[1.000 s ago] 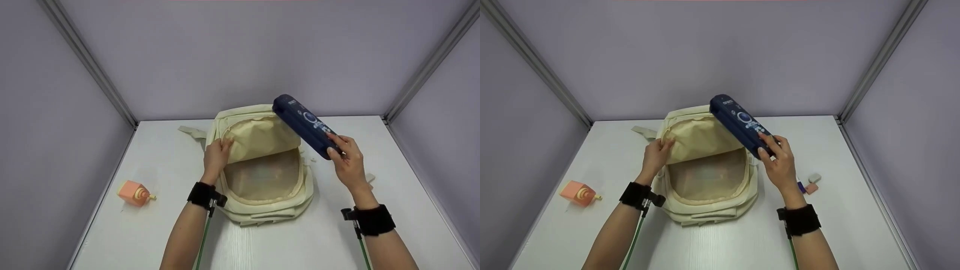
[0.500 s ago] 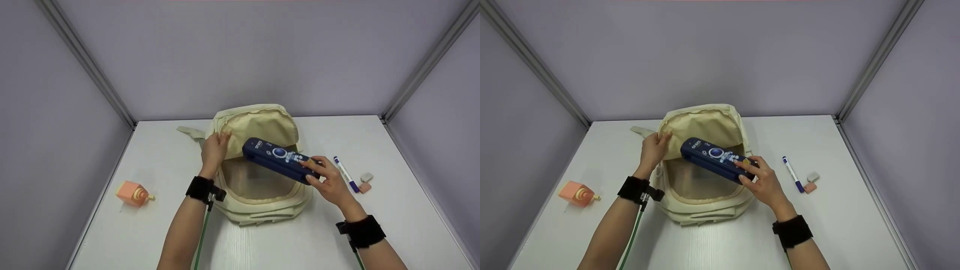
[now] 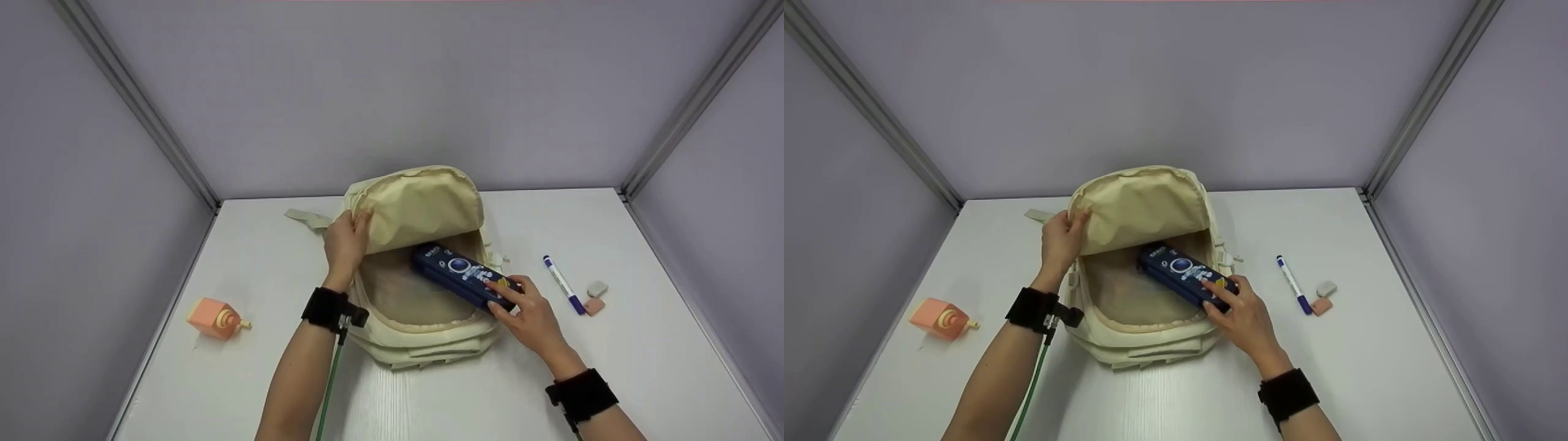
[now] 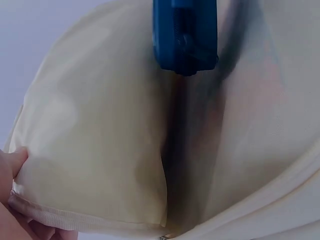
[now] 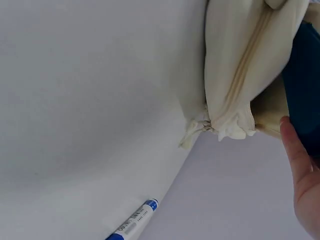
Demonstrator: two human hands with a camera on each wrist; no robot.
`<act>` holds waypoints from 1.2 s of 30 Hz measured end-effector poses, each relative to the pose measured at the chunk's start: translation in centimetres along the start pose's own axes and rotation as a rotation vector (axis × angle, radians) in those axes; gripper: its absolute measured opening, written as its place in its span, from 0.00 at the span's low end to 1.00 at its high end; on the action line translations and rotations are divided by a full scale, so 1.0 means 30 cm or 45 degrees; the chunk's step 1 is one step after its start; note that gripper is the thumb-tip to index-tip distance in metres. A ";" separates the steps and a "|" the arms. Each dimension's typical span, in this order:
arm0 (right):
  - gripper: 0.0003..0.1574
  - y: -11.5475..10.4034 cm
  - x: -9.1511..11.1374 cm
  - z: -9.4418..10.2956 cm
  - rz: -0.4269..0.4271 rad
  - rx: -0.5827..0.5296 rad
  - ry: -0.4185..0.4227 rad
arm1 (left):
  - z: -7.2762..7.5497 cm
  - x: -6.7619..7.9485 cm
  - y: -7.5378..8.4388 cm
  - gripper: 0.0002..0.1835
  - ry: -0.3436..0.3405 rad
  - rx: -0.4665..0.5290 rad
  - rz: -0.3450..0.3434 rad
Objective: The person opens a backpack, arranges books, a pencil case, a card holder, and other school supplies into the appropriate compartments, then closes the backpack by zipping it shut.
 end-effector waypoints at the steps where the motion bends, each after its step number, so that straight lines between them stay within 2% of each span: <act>1: 0.26 -0.001 0.005 -0.007 -0.012 0.028 0.025 | 0.001 0.001 0.002 0.24 0.005 0.003 -0.008; 5: 0.28 -0.022 0.010 -0.041 -0.037 0.119 0.101 | 0.006 0.005 0.009 0.24 0.019 0.023 -0.044; 8: 0.31 -0.038 0.003 -0.079 -0.062 0.126 0.073 | 0.007 0.008 0.011 0.24 0.031 0.037 -0.065; 11: 0.35 -0.039 -0.002 -0.117 -0.101 0.084 -0.019 | 0.006 0.011 0.009 0.23 0.037 0.053 -0.075; 15: 0.38 -0.027 0.010 -0.156 -0.129 -0.026 -0.195 | 0.002 0.017 0.002 0.23 0.022 0.078 -0.087; 19: 0.38 -0.006 0.025 -0.165 -0.152 -0.144 -0.351 | 0.000 0.022 -0.002 0.21 0.002 0.091 -0.095; 22: 0.38 0.003 0.023 -0.161 -0.171 -0.167 -0.409 | 0.001 0.024 -0.004 0.20 -0.009 0.088 -0.080; 27: 0.40 0.001 -0.001 -0.168 -0.202 -0.082 -0.441 | 0.002 0.028 -0.004 0.20 -0.020 0.086 -0.059; 36: 0.41 0.000 -0.061 -0.197 -0.176 0.137 -0.402 | -0.003 0.033 -0.002 0.23 -0.015 0.085 -0.077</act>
Point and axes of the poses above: each hand's wrist, its own x-axis away from the middle knuckle, its own z-axis out of the back of the hand, y = z × x, the point moved 7 cm from there along -x, towards the middle knuckle, and after that the axes turned 10 degrees about z, right-handed, at the moved point
